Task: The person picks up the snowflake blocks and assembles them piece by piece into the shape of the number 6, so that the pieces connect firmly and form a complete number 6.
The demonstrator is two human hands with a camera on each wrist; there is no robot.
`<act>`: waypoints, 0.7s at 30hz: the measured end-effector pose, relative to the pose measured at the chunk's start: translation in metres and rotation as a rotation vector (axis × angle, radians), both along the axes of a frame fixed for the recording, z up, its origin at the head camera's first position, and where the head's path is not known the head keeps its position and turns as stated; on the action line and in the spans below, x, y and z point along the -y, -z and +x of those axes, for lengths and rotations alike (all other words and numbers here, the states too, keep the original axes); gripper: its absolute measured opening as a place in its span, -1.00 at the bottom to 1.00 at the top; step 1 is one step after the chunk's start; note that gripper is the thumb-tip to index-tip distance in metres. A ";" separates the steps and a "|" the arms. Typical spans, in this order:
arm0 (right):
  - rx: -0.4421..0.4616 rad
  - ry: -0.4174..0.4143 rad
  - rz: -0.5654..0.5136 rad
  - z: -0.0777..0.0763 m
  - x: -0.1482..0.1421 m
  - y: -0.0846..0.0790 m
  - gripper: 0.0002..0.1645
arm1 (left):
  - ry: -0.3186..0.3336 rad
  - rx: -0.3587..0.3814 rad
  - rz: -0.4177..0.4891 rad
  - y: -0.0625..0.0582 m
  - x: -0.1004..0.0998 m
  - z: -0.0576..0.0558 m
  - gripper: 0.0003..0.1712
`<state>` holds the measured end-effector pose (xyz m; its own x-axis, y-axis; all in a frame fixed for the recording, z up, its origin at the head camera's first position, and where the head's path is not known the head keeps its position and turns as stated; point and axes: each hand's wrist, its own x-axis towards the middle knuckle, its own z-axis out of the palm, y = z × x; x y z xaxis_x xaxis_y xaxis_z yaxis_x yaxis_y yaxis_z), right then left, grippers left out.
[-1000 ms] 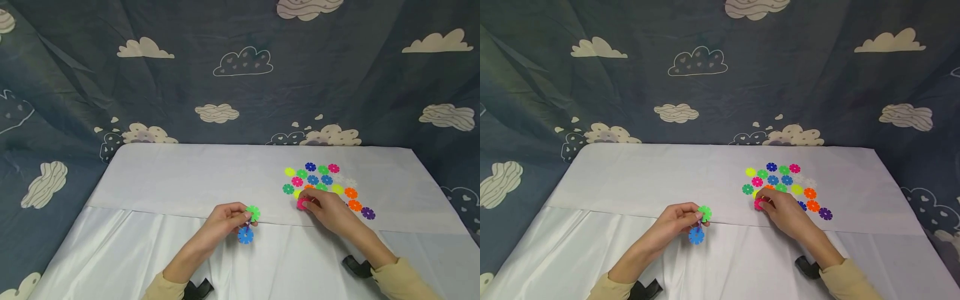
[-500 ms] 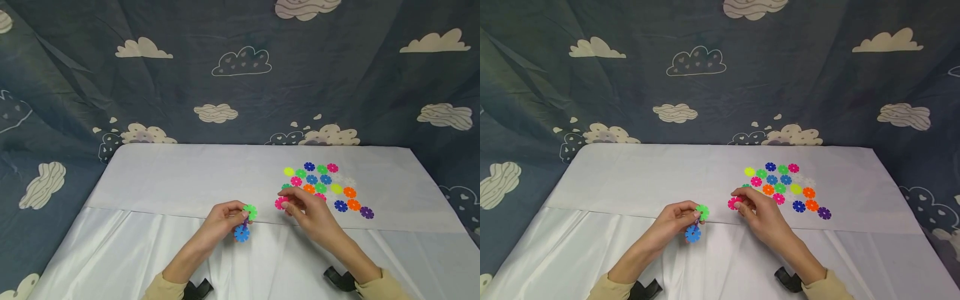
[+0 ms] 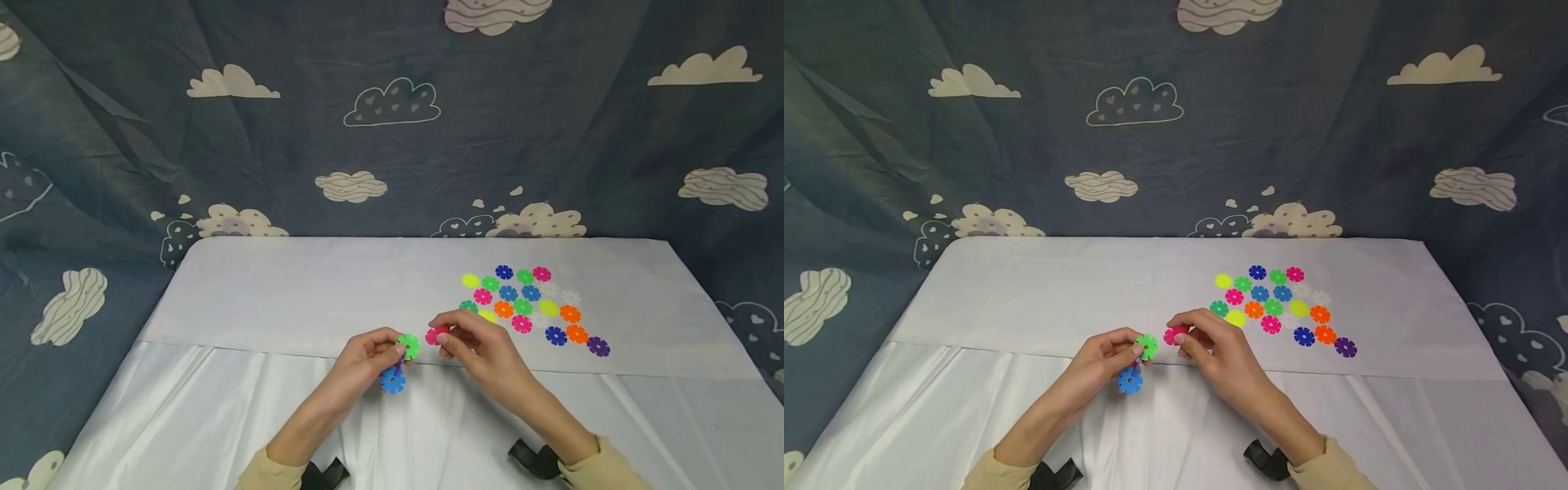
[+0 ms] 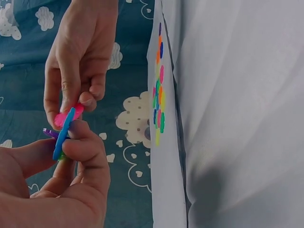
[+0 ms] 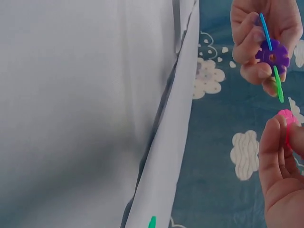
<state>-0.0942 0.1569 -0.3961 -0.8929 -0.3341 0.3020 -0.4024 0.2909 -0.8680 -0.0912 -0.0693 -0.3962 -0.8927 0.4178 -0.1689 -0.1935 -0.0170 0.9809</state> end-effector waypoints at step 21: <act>-0.063 -0.059 -0.061 0.005 0.012 -0.001 -0.72 | -0.033 0.071 0.052 0.001 -0.004 0.004 -0.79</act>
